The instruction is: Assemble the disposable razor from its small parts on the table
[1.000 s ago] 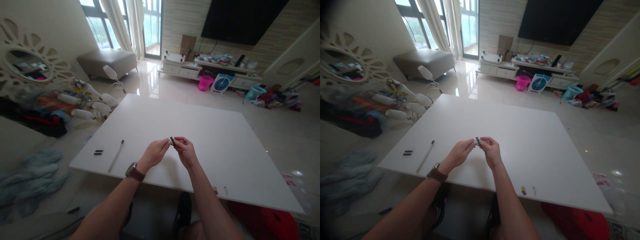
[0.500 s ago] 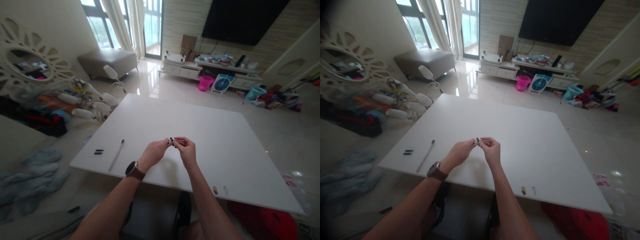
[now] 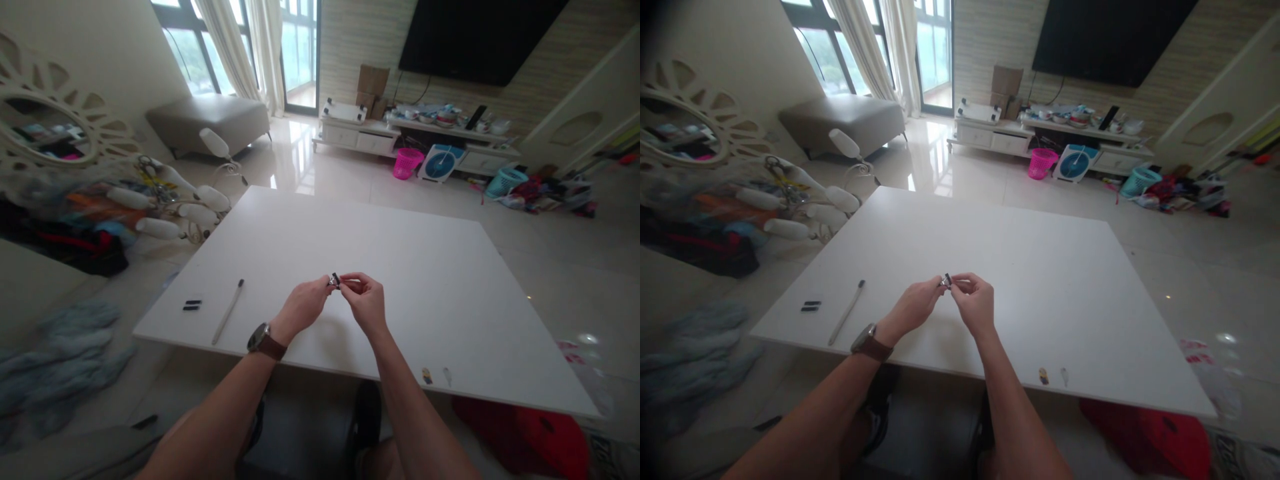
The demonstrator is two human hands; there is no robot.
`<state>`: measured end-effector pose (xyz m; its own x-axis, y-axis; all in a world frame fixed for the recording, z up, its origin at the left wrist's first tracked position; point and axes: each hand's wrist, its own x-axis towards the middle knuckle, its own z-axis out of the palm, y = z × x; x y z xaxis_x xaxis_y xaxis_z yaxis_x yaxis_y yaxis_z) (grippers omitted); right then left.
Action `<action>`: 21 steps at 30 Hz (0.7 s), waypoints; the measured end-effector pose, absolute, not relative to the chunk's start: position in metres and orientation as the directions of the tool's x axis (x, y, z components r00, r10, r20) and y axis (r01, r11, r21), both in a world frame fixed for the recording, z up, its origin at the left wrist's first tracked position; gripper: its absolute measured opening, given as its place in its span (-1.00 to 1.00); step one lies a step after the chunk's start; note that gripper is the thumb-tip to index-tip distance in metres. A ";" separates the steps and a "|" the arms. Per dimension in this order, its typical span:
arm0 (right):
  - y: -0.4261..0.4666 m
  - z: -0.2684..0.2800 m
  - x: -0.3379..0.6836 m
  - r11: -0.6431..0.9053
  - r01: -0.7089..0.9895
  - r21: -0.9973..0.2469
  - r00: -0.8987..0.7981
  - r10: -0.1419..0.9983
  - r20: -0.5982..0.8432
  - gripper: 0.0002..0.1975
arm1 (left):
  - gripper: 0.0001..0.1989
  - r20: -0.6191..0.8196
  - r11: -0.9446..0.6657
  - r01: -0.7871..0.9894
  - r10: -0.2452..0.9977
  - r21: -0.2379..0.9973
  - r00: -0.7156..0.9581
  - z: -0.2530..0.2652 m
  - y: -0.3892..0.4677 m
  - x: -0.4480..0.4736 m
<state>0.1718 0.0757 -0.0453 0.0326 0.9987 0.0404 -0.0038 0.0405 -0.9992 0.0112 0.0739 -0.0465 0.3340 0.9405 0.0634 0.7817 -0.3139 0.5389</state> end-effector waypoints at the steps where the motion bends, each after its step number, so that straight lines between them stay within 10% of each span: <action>1: 0.075 -0.044 0.172 0.057 -0.003 -0.998 0.021 0.998 0.057 -0.87 | -0.78 0.081 -0.307 0.734 0.942 0.605 0.327 -0.047 0.075 0.011; 10: 0.076 -0.036 0.167 0.064 -0.340 -0.938 -0.007 0.997 0.071 -0.72 | -0.53 0.019 0.014 -0.158 0.979 0.987 0.204 -0.052 0.080 0.028; 16: 0.081 -0.036 0.168 0.070 -0.333 -0.940 0.121 0.992 0.031 -0.73 | -0.57 -0.135 0.457 -0.596 0.853 0.660 0.505 -0.034 0.074 0.028; 21: 0.080 -0.032 0.165 -0.084 -0.476 -0.875 -0.020 0.996 -0.084 -0.67 | -0.58 -0.164 0.725 -0.598 0.673 0.343 0.721 -0.028 0.067 0.023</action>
